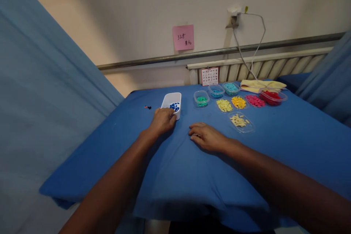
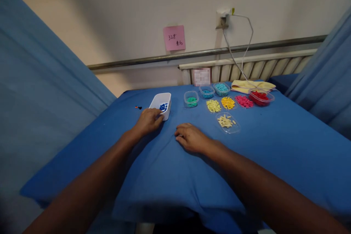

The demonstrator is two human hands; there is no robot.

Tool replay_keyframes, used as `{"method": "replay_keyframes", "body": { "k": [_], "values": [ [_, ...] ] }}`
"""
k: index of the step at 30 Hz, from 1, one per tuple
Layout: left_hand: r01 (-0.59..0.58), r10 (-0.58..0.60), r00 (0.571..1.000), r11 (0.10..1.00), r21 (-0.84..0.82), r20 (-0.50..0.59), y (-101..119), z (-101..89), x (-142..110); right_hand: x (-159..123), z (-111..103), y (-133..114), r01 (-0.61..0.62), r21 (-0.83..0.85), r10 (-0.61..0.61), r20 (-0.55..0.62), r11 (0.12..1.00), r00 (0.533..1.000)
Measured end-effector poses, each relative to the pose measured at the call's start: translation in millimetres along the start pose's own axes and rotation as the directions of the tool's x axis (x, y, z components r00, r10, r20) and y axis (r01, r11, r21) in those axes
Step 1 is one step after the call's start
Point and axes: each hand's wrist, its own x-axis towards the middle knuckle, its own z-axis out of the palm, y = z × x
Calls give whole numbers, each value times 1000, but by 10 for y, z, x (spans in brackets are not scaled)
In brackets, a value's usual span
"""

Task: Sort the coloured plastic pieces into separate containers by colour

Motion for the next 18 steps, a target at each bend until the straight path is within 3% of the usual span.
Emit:
{"method": "replay_keyframes", "body": {
  "k": [1,3,6,8,11,16,18],
  "values": [
    [-18,18,1000,1000,-22,-20,5,-5,-21,-4,-42,-7,-7,47,6,7,999,1000],
    [-51,38,985,996,-73,-171,87,-10,-73,-24,-130,-7,-46,155,51,-31,987,998],
    [-123,6,901,962,-242,-434,380,-14,-160,-101,-250,25,-172,256,229,-210,951,951],
    [-160,-35,924,870,-467,-380,628,11,-231,-181,-313,50,-241,242,302,-262,940,916],
    [-129,-47,968,752,-647,-248,919,142,-378,-301,-366,57,-219,96,236,-223,971,946],
    [-261,183,961,844,-468,-207,999,422,-633,-387,-302,-61,-83,-193,38,-225,978,974],
    [-266,193,959,866,-423,-208,959,448,-655,-382,-259,-114,-57,-268,-4,-221,962,975]
  ]
}}
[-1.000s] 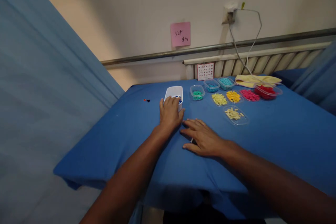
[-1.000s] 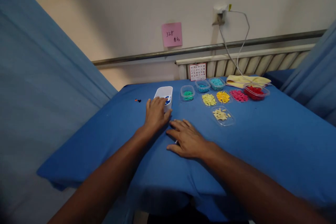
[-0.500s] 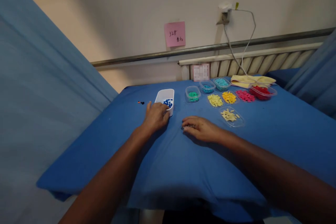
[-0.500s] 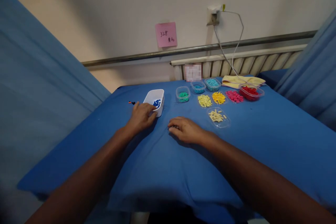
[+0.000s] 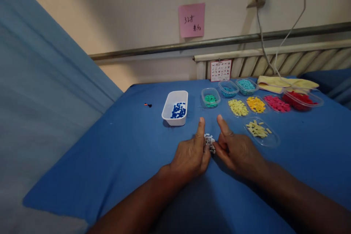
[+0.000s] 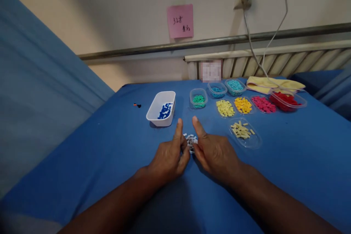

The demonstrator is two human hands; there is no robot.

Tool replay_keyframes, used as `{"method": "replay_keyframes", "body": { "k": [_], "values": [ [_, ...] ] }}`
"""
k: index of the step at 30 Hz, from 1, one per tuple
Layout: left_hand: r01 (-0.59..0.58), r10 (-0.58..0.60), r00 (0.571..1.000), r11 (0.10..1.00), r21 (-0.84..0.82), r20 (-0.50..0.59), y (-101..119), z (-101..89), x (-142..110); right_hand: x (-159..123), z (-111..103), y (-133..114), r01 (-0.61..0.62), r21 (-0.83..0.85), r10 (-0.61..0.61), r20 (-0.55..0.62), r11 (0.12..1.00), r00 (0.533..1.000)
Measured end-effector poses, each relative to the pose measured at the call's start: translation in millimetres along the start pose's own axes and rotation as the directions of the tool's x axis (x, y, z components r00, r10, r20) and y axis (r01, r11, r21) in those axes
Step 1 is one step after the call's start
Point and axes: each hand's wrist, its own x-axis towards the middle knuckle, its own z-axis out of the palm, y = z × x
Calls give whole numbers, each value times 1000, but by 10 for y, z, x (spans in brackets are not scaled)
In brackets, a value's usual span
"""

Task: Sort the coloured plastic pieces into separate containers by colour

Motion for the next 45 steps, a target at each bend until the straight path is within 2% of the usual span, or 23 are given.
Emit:
{"method": "replay_keyframes", "body": {
  "k": [5,10,15,25,30,36,45],
  "values": [
    [67,-66,996,998,12,-67,-57,-105,100,33,8,11,-63,-153,66,15,986,998],
    [65,-65,989,998,-3,-137,-63,-180,166,57,-73,104,-153,-228,164,32,962,986],
    [87,-91,992,995,-57,-84,-60,-188,175,49,-78,118,-207,-197,228,92,958,969],
    [63,-62,997,998,8,-44,-54,-178,153,33,-45,144,-178,-224,204,101,958,974],
    [54,-48,996,996,75,-78,-70,-136,138,30,-28,136,-154,-225,178,90,962,980],
    [51,-49,998,998,28,-43,-92,-123,111,18,-1,120,-98,-216,114,61,971,992],
    [83,-83,996,996,20,-10,-100,-117,90,3,-3,137,-98,-220,110,42,971,993]
  ]
}}
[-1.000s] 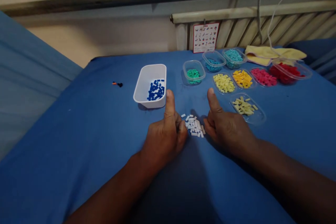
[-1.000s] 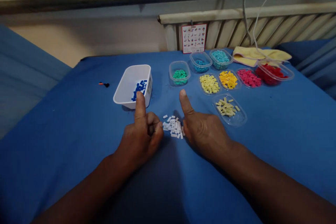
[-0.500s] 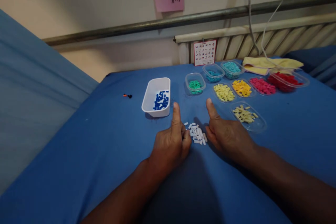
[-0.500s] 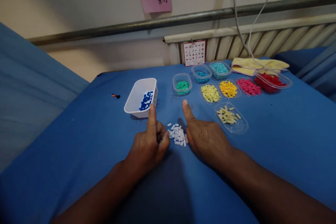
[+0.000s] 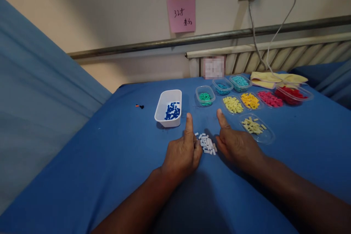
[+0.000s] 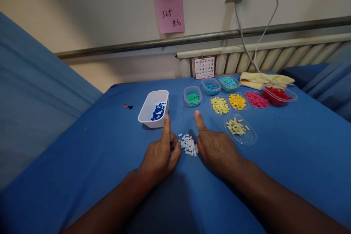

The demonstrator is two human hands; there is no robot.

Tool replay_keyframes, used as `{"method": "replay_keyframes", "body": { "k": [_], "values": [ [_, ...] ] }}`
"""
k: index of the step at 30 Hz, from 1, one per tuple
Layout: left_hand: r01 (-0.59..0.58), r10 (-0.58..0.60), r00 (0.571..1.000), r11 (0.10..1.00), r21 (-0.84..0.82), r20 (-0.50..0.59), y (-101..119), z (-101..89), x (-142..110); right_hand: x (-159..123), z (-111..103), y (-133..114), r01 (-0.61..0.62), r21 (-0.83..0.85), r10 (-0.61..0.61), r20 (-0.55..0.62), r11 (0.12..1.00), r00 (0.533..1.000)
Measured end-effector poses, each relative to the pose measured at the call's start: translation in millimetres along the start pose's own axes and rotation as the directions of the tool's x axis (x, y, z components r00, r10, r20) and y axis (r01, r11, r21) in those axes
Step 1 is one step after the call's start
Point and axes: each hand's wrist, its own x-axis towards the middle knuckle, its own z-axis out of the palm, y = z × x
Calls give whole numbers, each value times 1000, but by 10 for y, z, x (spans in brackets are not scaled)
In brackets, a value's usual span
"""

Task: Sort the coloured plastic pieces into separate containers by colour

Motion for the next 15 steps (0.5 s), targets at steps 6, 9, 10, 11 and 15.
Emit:
{"method": "replay_keyframes", "body": {
  "k": [6,9,10,11,15],
  "values": [
    [-59,59,998,998,-2,-7,7,-28,-6,-7,-18,-7,6,-17,-6,14,1000,1000],
    [-166,164,952,986,12,-260,-61,-182,62,35,-105,71,19,-59,-19,3,998,1000],
    [-176,170,910,984,18,-377,-107,-248,96,58,-154,124,14,-85,-16,-19,996,1000],
    [-161,148,862,987,15,-485,-164,-311,132,82,-211,192,-3,-111,-2,-48,994,999],
    [126,-279,718,953,-275,-638,-469,-422,259,110,-467,580,-232,-183,202,-169,955,965]
  ]
}}
